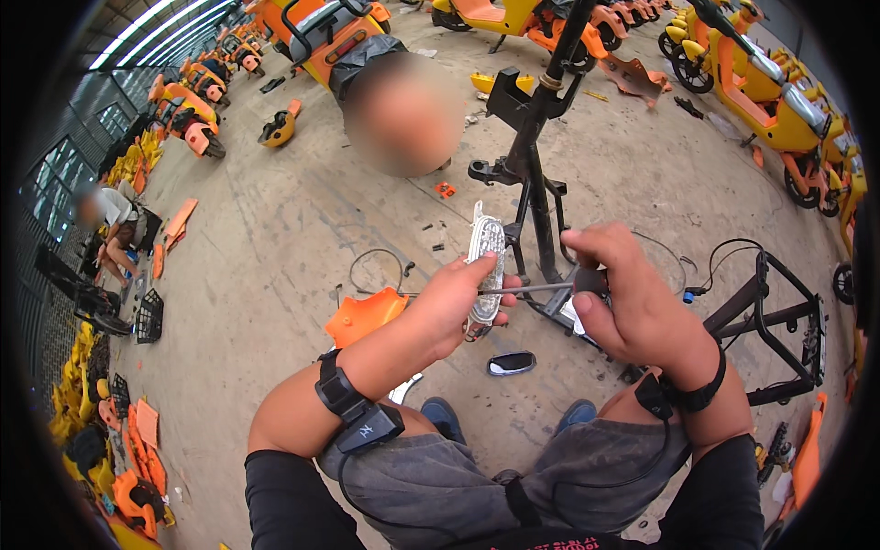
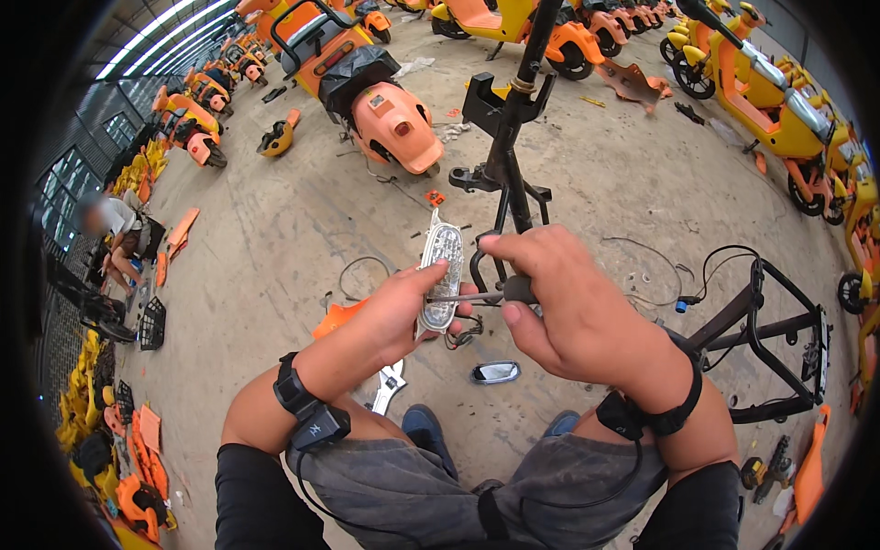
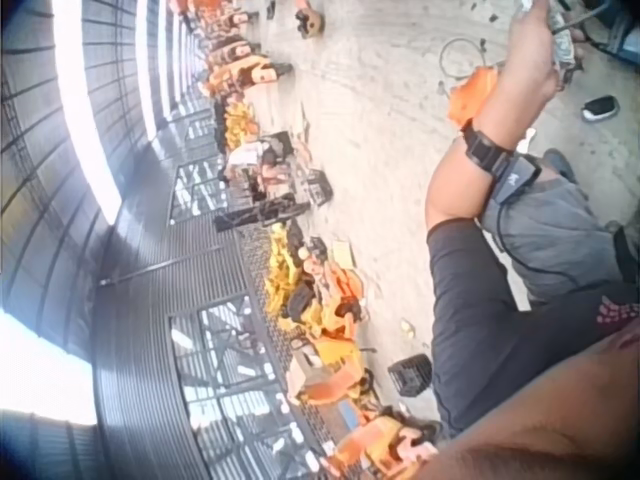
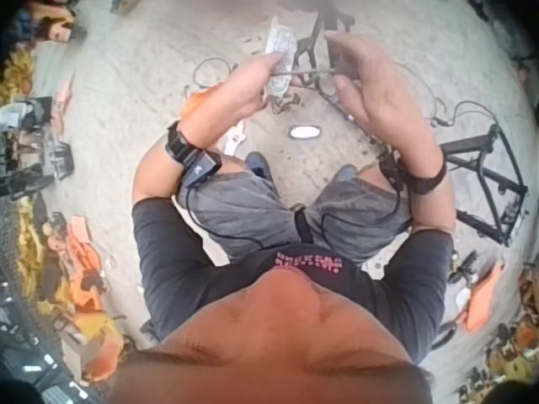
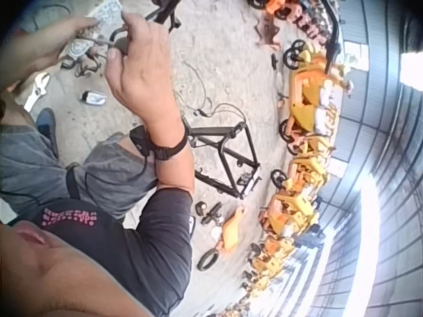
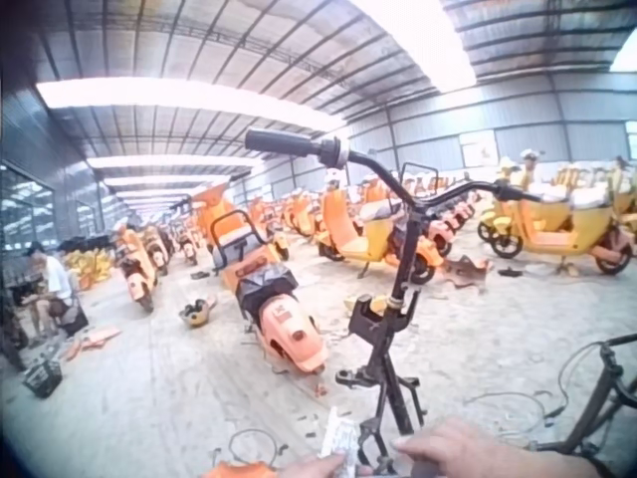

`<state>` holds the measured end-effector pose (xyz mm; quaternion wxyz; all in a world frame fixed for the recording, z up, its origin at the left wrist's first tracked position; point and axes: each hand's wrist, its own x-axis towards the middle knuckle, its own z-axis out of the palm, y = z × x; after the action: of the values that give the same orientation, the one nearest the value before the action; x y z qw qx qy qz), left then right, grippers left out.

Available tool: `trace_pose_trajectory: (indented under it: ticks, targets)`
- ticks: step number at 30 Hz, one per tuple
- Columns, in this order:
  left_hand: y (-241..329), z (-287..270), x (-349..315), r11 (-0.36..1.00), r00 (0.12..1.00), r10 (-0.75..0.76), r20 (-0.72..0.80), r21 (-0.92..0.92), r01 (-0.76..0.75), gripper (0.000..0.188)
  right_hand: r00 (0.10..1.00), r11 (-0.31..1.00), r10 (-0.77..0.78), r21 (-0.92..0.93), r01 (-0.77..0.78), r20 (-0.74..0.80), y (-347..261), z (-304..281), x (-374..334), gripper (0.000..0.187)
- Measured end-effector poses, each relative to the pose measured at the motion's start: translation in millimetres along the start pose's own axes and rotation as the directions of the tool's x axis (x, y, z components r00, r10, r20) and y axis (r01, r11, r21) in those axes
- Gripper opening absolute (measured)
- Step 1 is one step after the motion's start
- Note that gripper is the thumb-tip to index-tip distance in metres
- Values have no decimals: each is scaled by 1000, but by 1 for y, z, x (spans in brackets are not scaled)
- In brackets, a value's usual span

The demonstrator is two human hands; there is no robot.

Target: The person uses a screwdriver to remove screws from a white plastic housing, separates the casing, and then reassembles it by aligning the parts and tightening the screws. The person handles the housing and internal components directly while working in a workshop.

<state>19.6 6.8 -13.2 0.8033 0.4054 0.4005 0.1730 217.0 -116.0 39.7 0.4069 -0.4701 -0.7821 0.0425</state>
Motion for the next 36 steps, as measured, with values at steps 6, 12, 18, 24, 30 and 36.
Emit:
trace_pose_trajectory:
  ticks: [6,12,18,24,30,36]
  targets:
    - [1,-1,1,999,1000,-26,15,31,25,35,935,933,354,-70,-354,-8,1,-2,-4,46]
    - [0,0,-1,998,1000,-25,-5,52,25,36,868,877,476,-156,-455,143,-8,-9,-2,22]
    - [-3,-1,2,999,1000,-4,-15,32,5,32,997,994,-82,-67,81,-11,-1,-4,3,49]
    - [0,3,-2,1000,1000,7,6,-4,-7,32,995,975,94,205,-88,-21,-2,3,-4,56]
    - [-1,2,-2,1000,1000,-10,-5,18,10,32,939,930,343,-129,-344,-30,2,-7,-4,34]
    - [0,4,-1,1000,999,14,-40,-4,-14,29,995,965,103,-244,-97,11,-4,-11,-3,23]
